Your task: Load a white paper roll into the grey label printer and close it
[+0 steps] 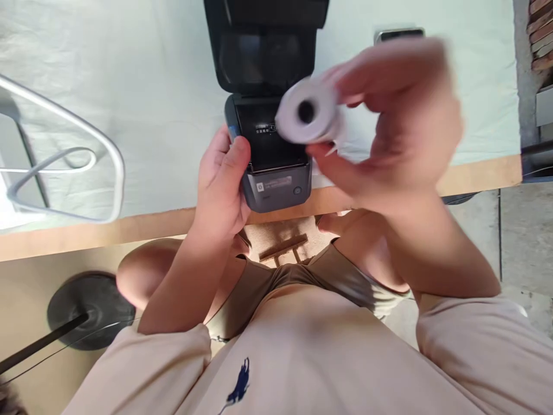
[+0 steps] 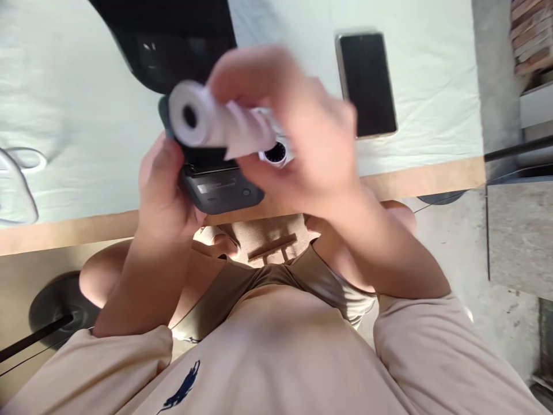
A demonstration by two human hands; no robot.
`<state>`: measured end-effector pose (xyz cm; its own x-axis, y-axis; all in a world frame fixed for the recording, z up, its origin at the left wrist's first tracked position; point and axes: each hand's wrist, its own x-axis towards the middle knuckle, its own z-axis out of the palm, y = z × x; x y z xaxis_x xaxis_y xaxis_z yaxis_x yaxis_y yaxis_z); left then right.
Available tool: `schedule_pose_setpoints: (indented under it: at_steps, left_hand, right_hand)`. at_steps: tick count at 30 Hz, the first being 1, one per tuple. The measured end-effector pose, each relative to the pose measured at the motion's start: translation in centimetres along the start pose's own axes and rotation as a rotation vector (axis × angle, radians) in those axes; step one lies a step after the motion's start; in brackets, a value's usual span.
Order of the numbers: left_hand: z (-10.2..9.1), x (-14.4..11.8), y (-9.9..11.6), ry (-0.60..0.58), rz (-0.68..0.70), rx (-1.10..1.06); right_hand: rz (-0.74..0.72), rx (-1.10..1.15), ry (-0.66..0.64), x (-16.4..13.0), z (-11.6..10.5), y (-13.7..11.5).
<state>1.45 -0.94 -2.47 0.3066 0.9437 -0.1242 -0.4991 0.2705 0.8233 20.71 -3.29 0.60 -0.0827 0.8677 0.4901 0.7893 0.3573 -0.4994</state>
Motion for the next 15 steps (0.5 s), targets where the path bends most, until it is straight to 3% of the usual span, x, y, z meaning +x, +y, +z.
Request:
schedule_pose_setpoints:
  at_steps: [5,11,15]
  left_hand:
    - [0.0,-0.2,-0.1,-0.054,0.040,-0.002]
    - [0.0,0.0,-0.1,-0.053,0.033,-0.024]
    - [-0.1,0.1,-0.3,-0.048,0.025,0.002]
  right_hand:
    - [-0.133,-0.204,0.084,-0.1,1.9,-2.5]
    - [-0.048,-0.325,-0.086,0.5,1.6,-2.2]
    - [-0.128,-0.338,-0.022,0.4,1.1,-1.8]
